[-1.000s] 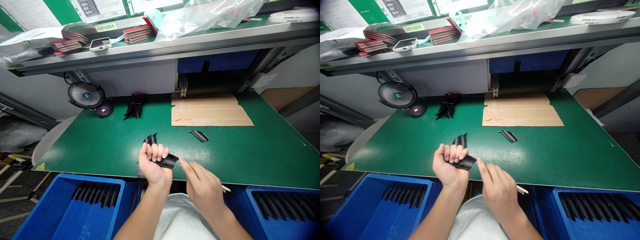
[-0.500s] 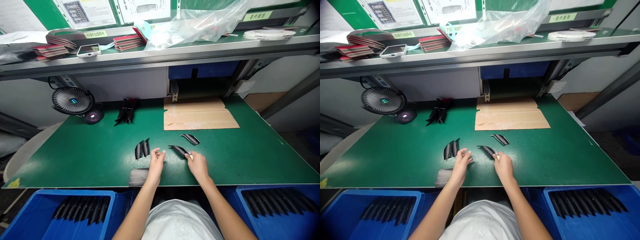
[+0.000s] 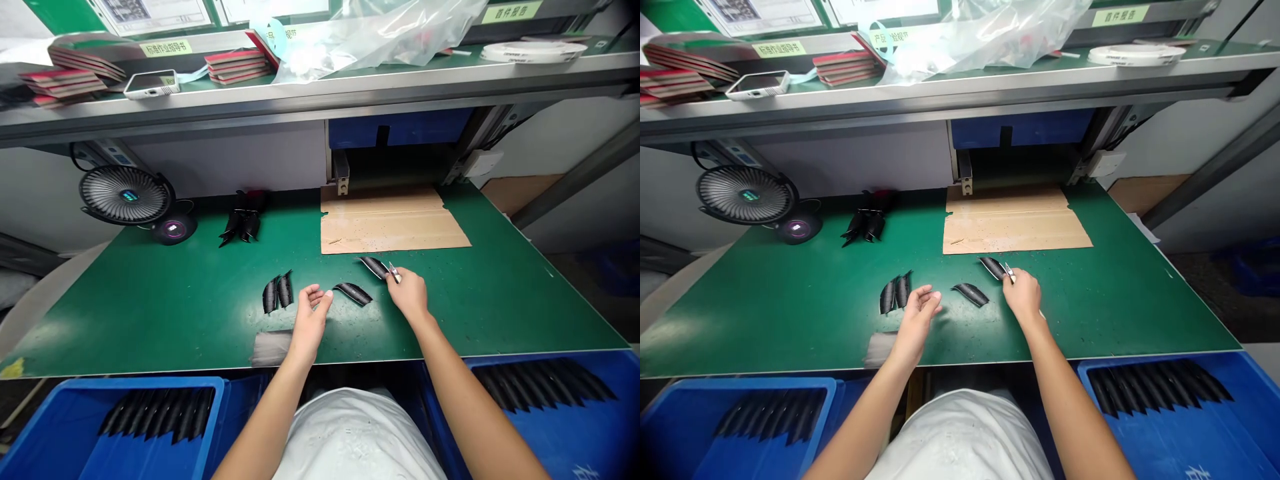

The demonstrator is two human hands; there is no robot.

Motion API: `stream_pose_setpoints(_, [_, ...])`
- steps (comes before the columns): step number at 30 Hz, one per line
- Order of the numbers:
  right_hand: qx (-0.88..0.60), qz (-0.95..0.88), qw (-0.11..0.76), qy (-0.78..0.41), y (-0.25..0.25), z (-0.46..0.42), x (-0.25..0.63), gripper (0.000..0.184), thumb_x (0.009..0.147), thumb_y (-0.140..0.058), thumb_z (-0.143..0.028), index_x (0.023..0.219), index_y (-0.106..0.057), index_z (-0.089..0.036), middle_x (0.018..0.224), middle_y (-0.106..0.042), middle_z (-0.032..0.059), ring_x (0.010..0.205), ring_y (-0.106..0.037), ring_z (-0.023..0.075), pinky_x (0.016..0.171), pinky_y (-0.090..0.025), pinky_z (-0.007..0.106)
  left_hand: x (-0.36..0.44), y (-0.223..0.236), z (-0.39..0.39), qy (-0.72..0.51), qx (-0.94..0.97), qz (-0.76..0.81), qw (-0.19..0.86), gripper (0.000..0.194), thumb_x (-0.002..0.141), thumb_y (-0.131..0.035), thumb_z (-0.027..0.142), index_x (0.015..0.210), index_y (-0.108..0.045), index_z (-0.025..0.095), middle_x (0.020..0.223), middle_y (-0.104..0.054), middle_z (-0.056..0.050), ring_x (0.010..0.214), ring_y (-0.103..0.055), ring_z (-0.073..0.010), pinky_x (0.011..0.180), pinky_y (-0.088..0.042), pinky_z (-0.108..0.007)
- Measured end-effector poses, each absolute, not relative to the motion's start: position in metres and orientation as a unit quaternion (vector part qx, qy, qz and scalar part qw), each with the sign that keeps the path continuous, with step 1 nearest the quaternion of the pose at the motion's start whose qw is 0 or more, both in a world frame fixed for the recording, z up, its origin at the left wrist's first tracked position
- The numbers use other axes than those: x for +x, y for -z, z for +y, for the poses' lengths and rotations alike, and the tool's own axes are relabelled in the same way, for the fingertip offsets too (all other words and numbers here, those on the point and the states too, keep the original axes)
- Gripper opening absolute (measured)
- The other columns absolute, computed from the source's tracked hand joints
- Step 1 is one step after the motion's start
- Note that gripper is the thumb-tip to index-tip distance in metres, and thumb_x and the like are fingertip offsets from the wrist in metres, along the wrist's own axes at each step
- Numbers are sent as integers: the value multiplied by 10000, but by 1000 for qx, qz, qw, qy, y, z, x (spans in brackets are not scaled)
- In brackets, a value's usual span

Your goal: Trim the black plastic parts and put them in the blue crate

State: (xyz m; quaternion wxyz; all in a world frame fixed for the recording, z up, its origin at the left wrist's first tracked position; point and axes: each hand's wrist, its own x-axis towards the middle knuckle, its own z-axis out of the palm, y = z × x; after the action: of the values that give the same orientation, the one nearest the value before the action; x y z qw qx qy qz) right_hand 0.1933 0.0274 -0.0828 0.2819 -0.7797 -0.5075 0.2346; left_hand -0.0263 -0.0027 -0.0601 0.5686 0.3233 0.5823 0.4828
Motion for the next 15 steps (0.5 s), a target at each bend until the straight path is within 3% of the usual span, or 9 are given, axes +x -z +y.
stream_pose_setpoints(3, [-712,-546,324,-301,60,3,159,336,863,-523,-399,995,-672,-128,830,-677,81,715,-597,190,633,-441,265,-17,33,-1,-518,259,505,640,467,714,-732,365,1092,-498,224,1082,-554,-67,1051,-526,-183,875,-431,-319])
stream_pose_setpoints(5, [-647,-580,349,-351,43,-20,133,313,851,-550,-416,969,-687,-160,824,-674,42,713,-594,167,646,-459,247,-14,15,1,-554,204,416,691,283,743,-703,334,908,-521,195,845,-565,-14,857,-569,-145,779,-454,-285])
stream_pose_setpoints(7, [-576,-592,397,-399,29,-41,113,301,867,-548,-390,1028,-685,-175,901,-666,44,803,-597,168,738,-470,263,-15,-1,3,-606,133,345,705,277,773,-653,296,677,-423,176,582,-399,56,570,-467,-81,615,-429,-226])
stream_pose_setpoints(10, [-514,-550,457,-473,15,-64,99,374,926,-477,-384,1216,-604,-185,953,-632,60,859,-581,168,797,-468,301,-22,-18,3,-694,55,285,659,409,775,-579,244,576,-227,185,503,-163,81,427,-222,-55,446,-289,-185])
stream_pose_setpoints(13, [-497,-500,449,-549,7,-74,97,393,928,-486,-401,1250,-581,-197,825,-604,28,701,-539,132,638,-464,256,-28,-29,-2,-747,69,247,613,415,751,-538,242,582,-162,187,516,-121,69,430,-185,-64,416,-228,-190])
stream_pose_setpoints(15, [-477,-468,439,-601,2,-74,96,423,902,-540,-402,1279,-556,-210,794,-586,9,603,-476,99,516,-403,213,-28,-33,-8,-760,102,238,596,414,750,-528,256,588,-154,186,522,-113,64,436,-177,-68,416,-215,-197])
